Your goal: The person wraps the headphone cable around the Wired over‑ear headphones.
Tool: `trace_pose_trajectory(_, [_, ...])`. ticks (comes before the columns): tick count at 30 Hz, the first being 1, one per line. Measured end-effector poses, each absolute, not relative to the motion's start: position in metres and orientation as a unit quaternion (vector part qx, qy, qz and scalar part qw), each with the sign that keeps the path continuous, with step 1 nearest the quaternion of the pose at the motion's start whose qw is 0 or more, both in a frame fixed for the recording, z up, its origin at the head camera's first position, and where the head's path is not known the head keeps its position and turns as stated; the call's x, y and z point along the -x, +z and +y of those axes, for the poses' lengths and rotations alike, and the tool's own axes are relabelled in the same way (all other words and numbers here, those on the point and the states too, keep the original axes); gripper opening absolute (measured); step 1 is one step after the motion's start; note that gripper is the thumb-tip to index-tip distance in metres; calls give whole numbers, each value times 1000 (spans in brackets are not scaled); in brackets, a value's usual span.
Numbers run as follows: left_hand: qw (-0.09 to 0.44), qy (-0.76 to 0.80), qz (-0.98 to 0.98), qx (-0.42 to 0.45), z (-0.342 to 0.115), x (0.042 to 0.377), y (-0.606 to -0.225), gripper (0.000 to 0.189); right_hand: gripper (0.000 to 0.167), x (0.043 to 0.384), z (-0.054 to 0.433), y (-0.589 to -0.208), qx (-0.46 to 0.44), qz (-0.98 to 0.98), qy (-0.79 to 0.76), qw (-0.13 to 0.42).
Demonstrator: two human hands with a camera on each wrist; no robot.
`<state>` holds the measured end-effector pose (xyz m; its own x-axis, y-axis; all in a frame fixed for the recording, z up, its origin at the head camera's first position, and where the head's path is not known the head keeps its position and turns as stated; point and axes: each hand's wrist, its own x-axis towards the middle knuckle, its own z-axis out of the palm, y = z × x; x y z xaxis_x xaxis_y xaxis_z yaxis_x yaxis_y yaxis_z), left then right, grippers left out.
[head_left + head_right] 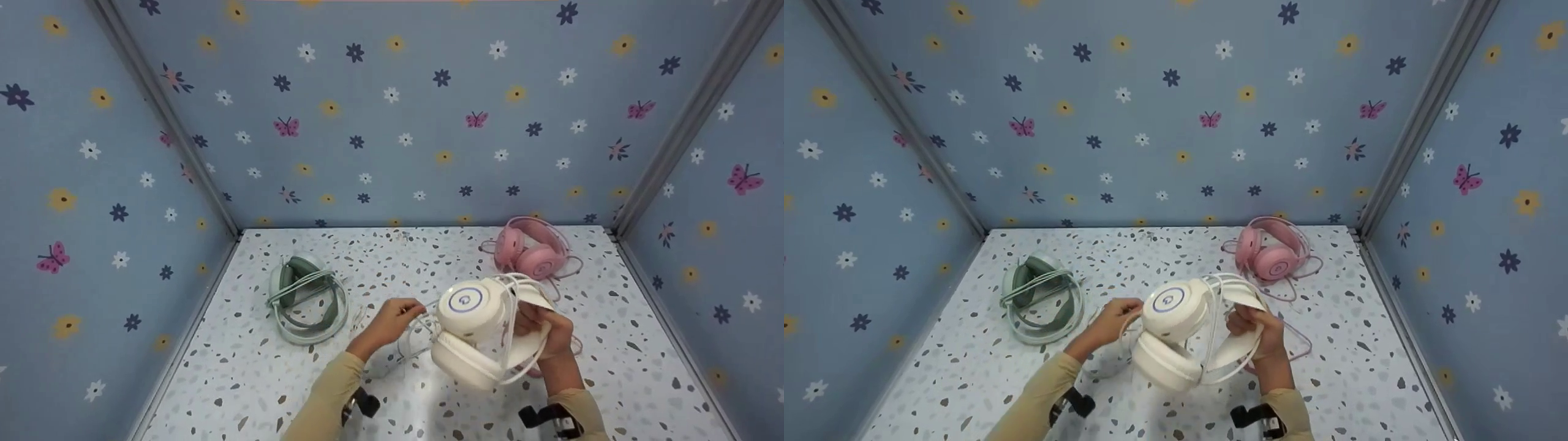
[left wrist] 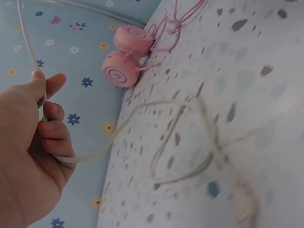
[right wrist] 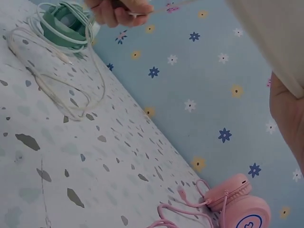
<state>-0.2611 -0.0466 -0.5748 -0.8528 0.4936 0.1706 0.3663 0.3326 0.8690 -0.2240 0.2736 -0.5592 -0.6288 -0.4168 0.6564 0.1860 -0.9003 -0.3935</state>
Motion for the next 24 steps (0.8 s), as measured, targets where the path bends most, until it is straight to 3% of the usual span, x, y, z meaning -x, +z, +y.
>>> trace_pose_trajectory(8, [47,617,748,-239,-2,199,-604,28,22,226,278,-559,297,143,-942,67])
trace_pose_trajectory(17, [72,582,795,-157,-10,158,-606,27,32,222,275,-547,282,208,-936,-28])
trace_pose_trajectory(24, [55,549,814,-183,-32,132,-594,29,22,223,287,-507,91,342,-906,-230])
